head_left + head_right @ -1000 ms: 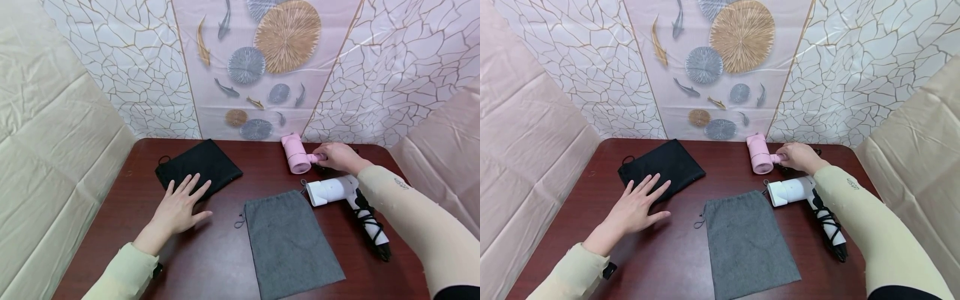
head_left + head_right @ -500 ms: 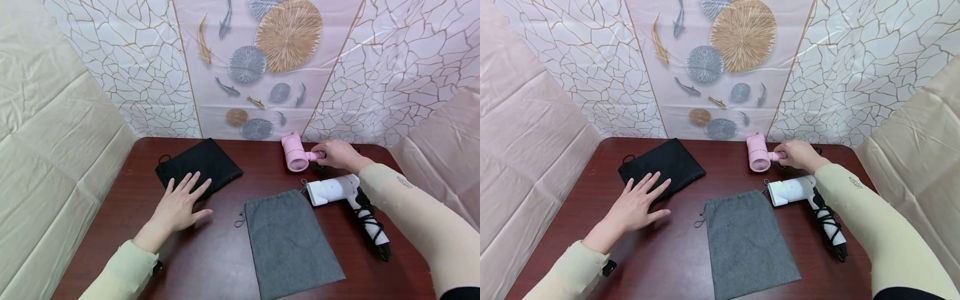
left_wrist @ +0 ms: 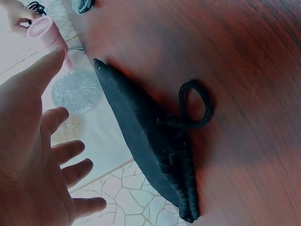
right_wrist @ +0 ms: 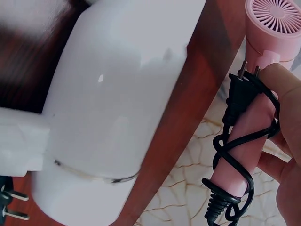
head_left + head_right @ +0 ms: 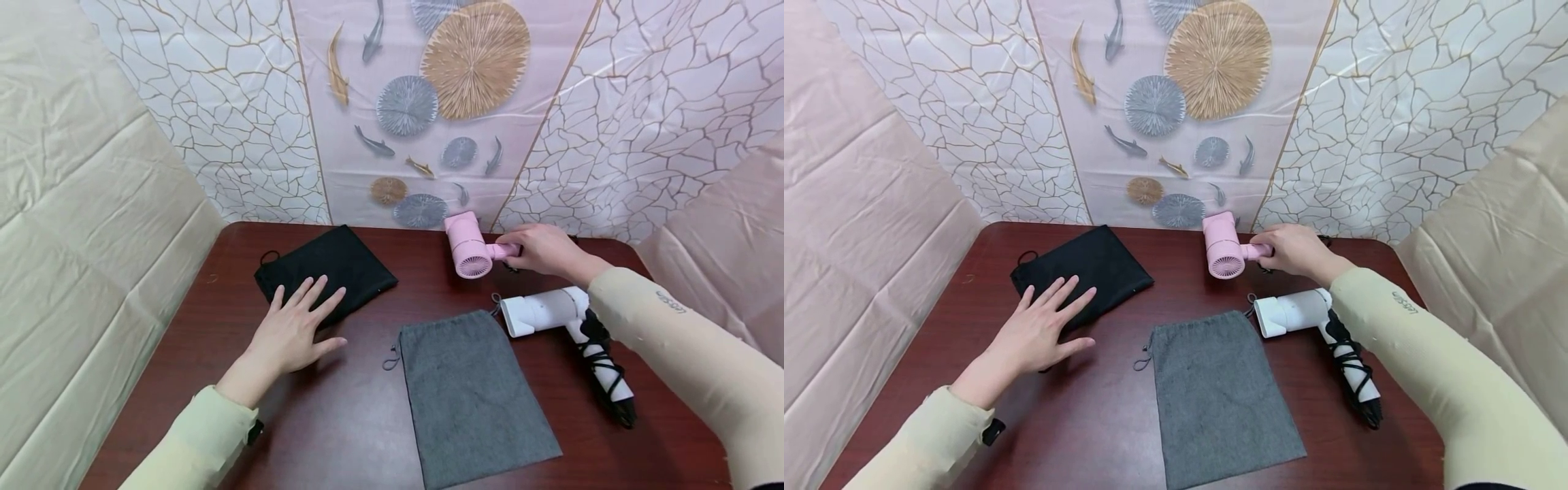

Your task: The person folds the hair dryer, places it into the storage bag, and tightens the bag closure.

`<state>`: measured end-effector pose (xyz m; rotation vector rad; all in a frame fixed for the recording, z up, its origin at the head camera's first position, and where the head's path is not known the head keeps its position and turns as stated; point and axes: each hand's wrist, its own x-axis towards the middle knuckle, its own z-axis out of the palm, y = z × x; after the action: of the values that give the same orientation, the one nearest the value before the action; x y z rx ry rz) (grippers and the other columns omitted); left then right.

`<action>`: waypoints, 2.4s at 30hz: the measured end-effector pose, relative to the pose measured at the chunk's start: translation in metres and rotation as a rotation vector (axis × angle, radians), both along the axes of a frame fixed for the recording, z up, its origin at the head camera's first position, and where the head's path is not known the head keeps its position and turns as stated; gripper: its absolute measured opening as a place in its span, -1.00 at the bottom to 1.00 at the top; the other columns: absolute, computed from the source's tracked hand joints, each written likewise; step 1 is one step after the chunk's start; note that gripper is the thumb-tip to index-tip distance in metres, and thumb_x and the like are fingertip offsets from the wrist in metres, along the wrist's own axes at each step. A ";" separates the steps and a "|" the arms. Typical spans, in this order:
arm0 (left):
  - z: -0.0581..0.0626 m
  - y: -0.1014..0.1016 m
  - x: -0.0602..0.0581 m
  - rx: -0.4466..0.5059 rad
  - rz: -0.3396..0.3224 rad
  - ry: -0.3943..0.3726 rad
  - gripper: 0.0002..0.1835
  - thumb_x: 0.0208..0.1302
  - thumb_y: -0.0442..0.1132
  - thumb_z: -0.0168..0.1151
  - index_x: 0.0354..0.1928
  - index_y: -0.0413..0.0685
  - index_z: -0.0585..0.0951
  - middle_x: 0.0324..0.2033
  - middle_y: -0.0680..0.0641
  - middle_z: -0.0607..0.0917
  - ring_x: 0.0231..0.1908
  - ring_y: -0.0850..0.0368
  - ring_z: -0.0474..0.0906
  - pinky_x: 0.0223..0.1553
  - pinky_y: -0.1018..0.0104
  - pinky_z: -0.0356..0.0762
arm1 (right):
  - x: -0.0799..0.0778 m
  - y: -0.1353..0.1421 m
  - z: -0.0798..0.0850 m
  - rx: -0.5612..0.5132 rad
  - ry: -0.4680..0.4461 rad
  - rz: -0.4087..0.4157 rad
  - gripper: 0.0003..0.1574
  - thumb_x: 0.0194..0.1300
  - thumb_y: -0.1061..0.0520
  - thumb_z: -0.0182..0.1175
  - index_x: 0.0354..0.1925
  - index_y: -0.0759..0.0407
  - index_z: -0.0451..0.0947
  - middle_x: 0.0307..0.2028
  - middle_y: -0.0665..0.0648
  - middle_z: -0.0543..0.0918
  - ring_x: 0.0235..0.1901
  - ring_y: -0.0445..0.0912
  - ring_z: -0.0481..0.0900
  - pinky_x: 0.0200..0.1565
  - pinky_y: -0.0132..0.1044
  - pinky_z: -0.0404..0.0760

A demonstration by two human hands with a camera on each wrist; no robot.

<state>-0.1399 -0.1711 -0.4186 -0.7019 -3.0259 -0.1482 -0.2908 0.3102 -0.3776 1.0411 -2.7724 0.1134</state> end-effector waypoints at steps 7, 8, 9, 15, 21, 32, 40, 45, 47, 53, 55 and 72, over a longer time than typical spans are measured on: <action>0.004 -0.004 0.002 -0.015 0.006 -0.007 -0.07 0.40 0.36 0.30 0.68 0.18 0.27 0.67 -0.21 0.16 0.64 -0.25 0.09 0.55 -0.49 -0.05 | 0.010 -0.021 0.006 -0.063 0.060 0.101 -0.63 0.09 0.19 0.54 -0.07 0.12 0.81 -0.17 0.11 0.79 -0.26 0.09 0.75 -0.31 0.12 0.68; 0.005 -0.005 0.002 -0.016 0.006 -0.007 -0.07 0.40 0.35 0.30 0.68 0.18 0.27 0.67 -0.21 0.16 0.64 -0.25 0.09 0.55 -0.49 -0.06 | 0.011 -0.024 0.007 -0.071 0.065 0.118 -0.63 0.08 0.19 0.54 -0.07 0.12 0.81 -0.16 0.11 0.79 -0.24 0.09 0.75 -0.30 0.12 0.69; 0.006 -0.005 0.002 -0.019 0.006 -0.006 -0.07 0.40 0.35 0.30 0.68 0.18 0.27 0.67 -0.21 0.16 0.64 -0.25 0.09 0.54 -0.49 -0.06 | 0.012 -0.028 0.007 -0.078 0.069 0.136 -0.64 0.08 0.20 0.54 -0.08 0.11 0.81 -0.16 0.10 0.79 -0.23 0.08 0.76 -0.29 0.11 0.69; 0.013 -0.010 0.003 -0.044 -0.001 0.009 -0.07 0.40 0.36 0.30 0.68 0.21 0.26 0.67 -0.21 0.17 0.64 -0.26 0.08 0.54 -0.49 -0.03 | 0.024 -0.053 0.007 -0.109 0.100 0.253 -0.63 0.07 0.21 0.55 -0.08 0.10 0.81 -0.17 0.06 0.79 -0.20 0.03 0.76 -0.28 0.05 0.72; 0.019 -0.015 0.004 -0.059 -0.003 0.042 -0.08 0.39 0.36 0.31 0.67 0.22 0.29 0.66 -0.22 0.19 0.63 -0.27 0.09 0.53 -0.50 0.00 | 0.038 -0.077 0.006 -0.110 0.132 0.336 -0.60 0.08 0.19 0.57 -0.05 0.12 0.81 -0.14 0.09 0.79 -0.14 0.04 0.76 -0.25 0.03 0.75; 0.025 -0.020 0.008 -0.078 -0.006 0.061 -0.08 0.38 0.36 0.31 0.67 0.24 0.30 0.65 -0.23 0.22 0.62 -0.27 0.12 0.52 -0.52 0.01 | 0.053 -0.108 -0.012 -0.071 0.139 0.422 -0.57 0.13 0.16 0.60 0.01 0.10 0.81 -0.13 0.07 0.79 -0.13 0.02 0.75 -0.27 -0.07 0.77; 0.023 -0.018 0.007 -0.091 -0.026 0.066 -0.08 0.37 0.36 0.33 0.66 0.22 0.32 0.63 -0.24 0.26 0.61 -0.28 0.14 0.51 -0.52 0.02 | 0.061 -0.117 -0.029 -0.078 0.096 0.419 -0.56 0.17 0.15 0.59 0.05 0.08 0.81 -0.09 0.06 0.79 -0.09 0.01 0.74 -0.20 -0.08 0.79; 0.021 -0.014 0.006 -0.093 -0.047 0.062 -0.08 0.37 0.36 0.32 0.66 0.22 0.31 0.62 -0.24 0.26 0.61 -0.28 0.16 0.52 -0.50 0.03 | 0.063 -0.120 -0.039 -0.093 0.070 0.436 -0.56 0.19 0.16 0.58 0.06 0.08 0.80 -0.07 0.06 0.79 -0.08 0.00 0.73 -0.17 -0.09 0.78; 0.021 -0.013 0.006 -0.094 -0.054 0.058 -0.08 0.37 0.36 0.32 0.66 0.21 0.32 0.62 -0.23 0.26 0.61 -0.27 0.16 0.52 -0.49 0.04 | 0.064 -0.121 -0.042 -0.096 0.064 0.446 -0.57 0.19 0.17 0.58 0.06 0.08 0.80 -0.06 0.06 0.79 -0.08 0.00 0.73 -0.16 -0.09 0.78; 0.017 -0.010 0.007 -0.091 -0.076 0.053 -0.09 0.37 0.37 0.32 0.65 0.20 0.34 0.62 -0.24 0.28 0.61 -0.25 0.16 0.52 -0.47 0.06 | 0.066 -0.121 -0.051 -0.097 0.014 0.446 -0.59 0.23 0.17 0.56 0.07 0.10 0.79 -0.04 0.07 0.78 -0.05 0.00 0.72 -0.08 -0.09 0.78; 0.015 -0.009 0.007 -0.087 -0.087 0.052 -0.09 0.37 0.36 0.33 0.65 0.20 0.34 0.61 -0.23 0.29 0.61 -0.24 0.17 0.52 -0.47 0.07 | 0.067 -0.121 -0.053 -0.097 -0.019 0.441 -0.59 0.26 0.16 0.55 0.09 0.11 0.79 -0.03 0.08 0.78 -0.03 0.00 0.72 -0.04 -0.08 0.77; 0.025 0.010 -0.004 -0.128 -0.225 -0.010 -0.08 0.38 0.32 0.36 0.66 0.16 0.32 0.64 -0.20 0.23 0.62 -0.22 0.16 0.57 -0.38 0.05 | 0.073 -0.111 -0.048 -0.064 -0.149 0.350 -0.30 0.36 -0.03 0.50 0.39 0.13 0.62 0.28 0.11 0.69 0.26 0.05 0.63 0.14 0.02 0.71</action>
<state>-0.1438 -0.1613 -0.3940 -1.0548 -2.9781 0.0373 -0.2180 0.1990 -0.4255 1.5486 -2.6603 0.3354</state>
